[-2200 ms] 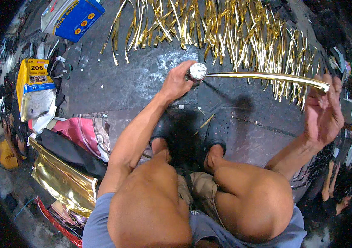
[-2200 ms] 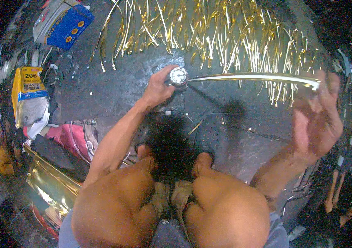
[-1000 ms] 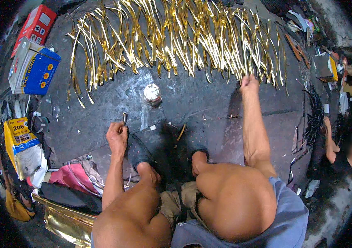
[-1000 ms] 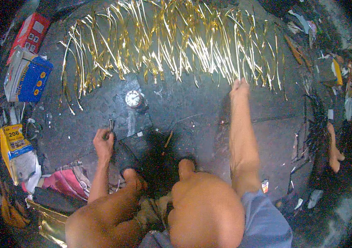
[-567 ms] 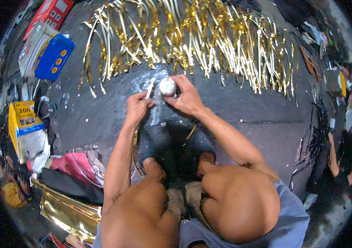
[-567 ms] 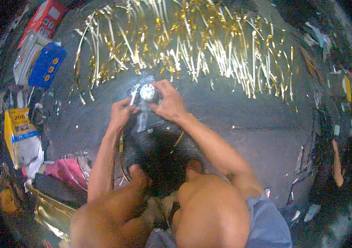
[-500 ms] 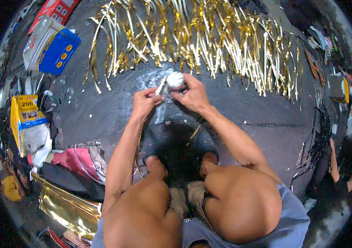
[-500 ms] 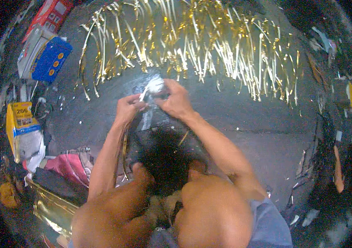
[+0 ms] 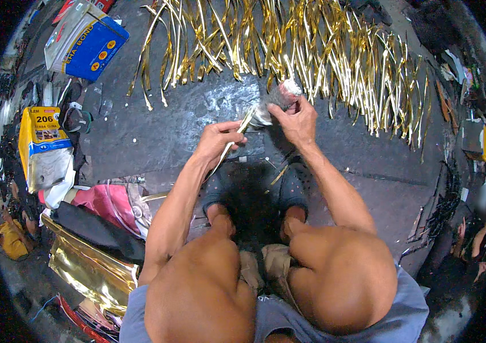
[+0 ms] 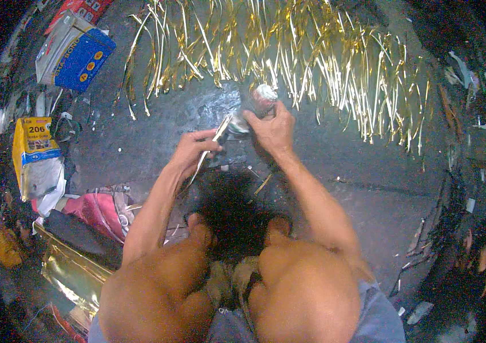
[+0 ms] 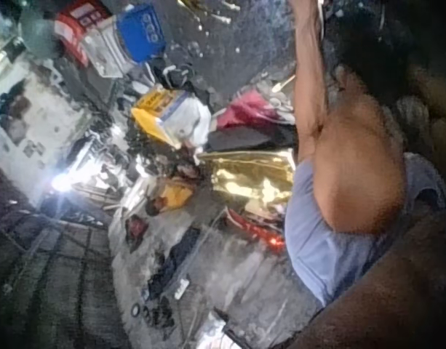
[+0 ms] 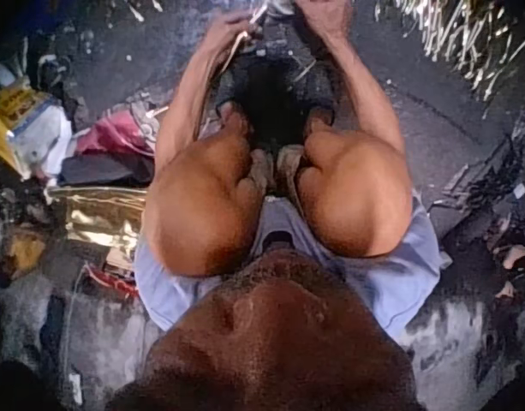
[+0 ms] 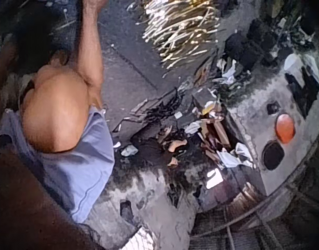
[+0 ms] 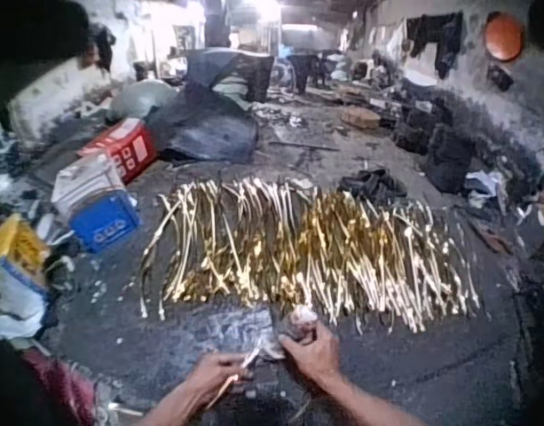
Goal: The person sits on the floor and repeatedly picks up thin gold strips, applies a white substance from a small container to one end, and places the strips on the floor. The person also briefly handles a small gray object and a pair of scissors.
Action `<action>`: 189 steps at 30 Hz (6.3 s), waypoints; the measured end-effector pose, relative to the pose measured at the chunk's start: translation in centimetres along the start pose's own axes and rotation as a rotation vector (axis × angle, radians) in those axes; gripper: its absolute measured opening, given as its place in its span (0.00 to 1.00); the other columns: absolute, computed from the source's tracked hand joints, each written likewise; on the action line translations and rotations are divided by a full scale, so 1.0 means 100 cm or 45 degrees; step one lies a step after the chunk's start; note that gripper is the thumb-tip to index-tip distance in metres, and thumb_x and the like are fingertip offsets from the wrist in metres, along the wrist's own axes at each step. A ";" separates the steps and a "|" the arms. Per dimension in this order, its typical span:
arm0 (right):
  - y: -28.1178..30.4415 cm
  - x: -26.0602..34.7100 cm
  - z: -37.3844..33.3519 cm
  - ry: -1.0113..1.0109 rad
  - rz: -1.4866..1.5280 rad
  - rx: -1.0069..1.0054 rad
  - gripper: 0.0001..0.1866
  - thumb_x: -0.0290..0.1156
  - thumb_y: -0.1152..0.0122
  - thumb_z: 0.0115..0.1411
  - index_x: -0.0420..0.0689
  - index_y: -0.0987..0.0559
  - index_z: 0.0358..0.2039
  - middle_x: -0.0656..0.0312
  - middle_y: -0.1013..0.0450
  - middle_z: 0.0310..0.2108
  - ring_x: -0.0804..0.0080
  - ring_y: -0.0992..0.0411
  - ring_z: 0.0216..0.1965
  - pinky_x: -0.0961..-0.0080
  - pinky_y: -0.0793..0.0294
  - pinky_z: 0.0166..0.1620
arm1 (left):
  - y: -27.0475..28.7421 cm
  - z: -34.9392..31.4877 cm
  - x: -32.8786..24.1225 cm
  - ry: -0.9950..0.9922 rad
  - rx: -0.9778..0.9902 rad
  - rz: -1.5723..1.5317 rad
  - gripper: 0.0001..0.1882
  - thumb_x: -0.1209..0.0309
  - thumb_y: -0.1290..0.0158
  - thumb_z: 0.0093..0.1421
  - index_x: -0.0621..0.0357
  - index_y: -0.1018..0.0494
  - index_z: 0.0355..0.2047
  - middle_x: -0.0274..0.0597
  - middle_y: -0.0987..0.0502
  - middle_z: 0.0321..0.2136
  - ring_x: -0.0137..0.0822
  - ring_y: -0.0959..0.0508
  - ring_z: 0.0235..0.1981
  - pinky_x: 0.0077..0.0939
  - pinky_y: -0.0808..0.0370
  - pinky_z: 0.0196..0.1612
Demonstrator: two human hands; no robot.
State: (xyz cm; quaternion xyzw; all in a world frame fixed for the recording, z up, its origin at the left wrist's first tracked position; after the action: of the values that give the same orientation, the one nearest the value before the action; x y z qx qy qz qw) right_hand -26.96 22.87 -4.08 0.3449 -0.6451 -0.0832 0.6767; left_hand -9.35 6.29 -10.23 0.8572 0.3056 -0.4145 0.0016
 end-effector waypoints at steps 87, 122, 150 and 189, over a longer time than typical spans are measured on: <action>-0.259 0.322 0.014 1.023 -0.035 0.800 0.13 0.36 0.39 0.63 0.39 0.20 0.40 0.43 0.21 0.40 0.43 0.23 0.46 0.50 0.25 0.50 | 0.182 -0.231 0.177 0.600 -1.022 1.412 0.33 0.72 0.36 0.48 0.66 0.39 0.52 0.55 0.33 0.50 0.56 0.26 0.55 0.39 0.18 0.48; 0.365 -0.243 -0.507 -1.012 -0.447 -1.203 0.12 0.32 0.44 0.60 0.41 0.23 0.41 0.39 0.23 0.36 0.37 0.23 0.42 0.44 0.26 0.46 | 0.200 -0.232 0.114 0.336 -0.673 2.242 0.24 0.62 0.37 0.59 0.66 0.30 0.48 0.50 0.21 0.45 0.45 0.17 0.40 0.36 0.19 0.43; 0.300 -0.163 -0.429 -0.147 1.591 -1.169 0.10 0.19 0.32 0.59 0.44 0.23 0.39 0.55 0.21 0.45 0.68 0.21 0.43 0.74 0.22 0.40 | -0.119 -0.491 -0.194 -2.012 -0.821 0.821 0.11 0.73 0.43 0.62 0.69 0.21 0.42 0.50 0.19 0.39 0.42 0.19 0.39 0.34 0.22 0.45; 0.260 0.161 -0.289 0.581 -0.072 -0.110 0.06 0.20 0.36 0.55 0.41 0.19 0.34 0.55 0.25 0.27 0.53 0.23 0.29 0.62 0.23 0.33 | -0.237 -0.311 -0.051 -0.768 0.128 0.337 0.04 0.75 0.42 0.66 0.64 0.23 0.36 0.29 0.24 0.26 0.17 0.29 0.28 0.15 0.31 0.29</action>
State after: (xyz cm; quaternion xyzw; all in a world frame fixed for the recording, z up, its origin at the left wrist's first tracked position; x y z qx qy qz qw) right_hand -6.21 43.72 25.99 0.3434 -0.4614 -0.0496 0.8165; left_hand -2.16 30.89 19.71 0.7271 0.1567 -0.6604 0.1035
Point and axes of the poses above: each hand's wrist, its own z-axis towards the middle knuckle, its own y-axis out of the back of the hand, x = y × z, the point moved 9 cm from there along z, towards the middle knuckle
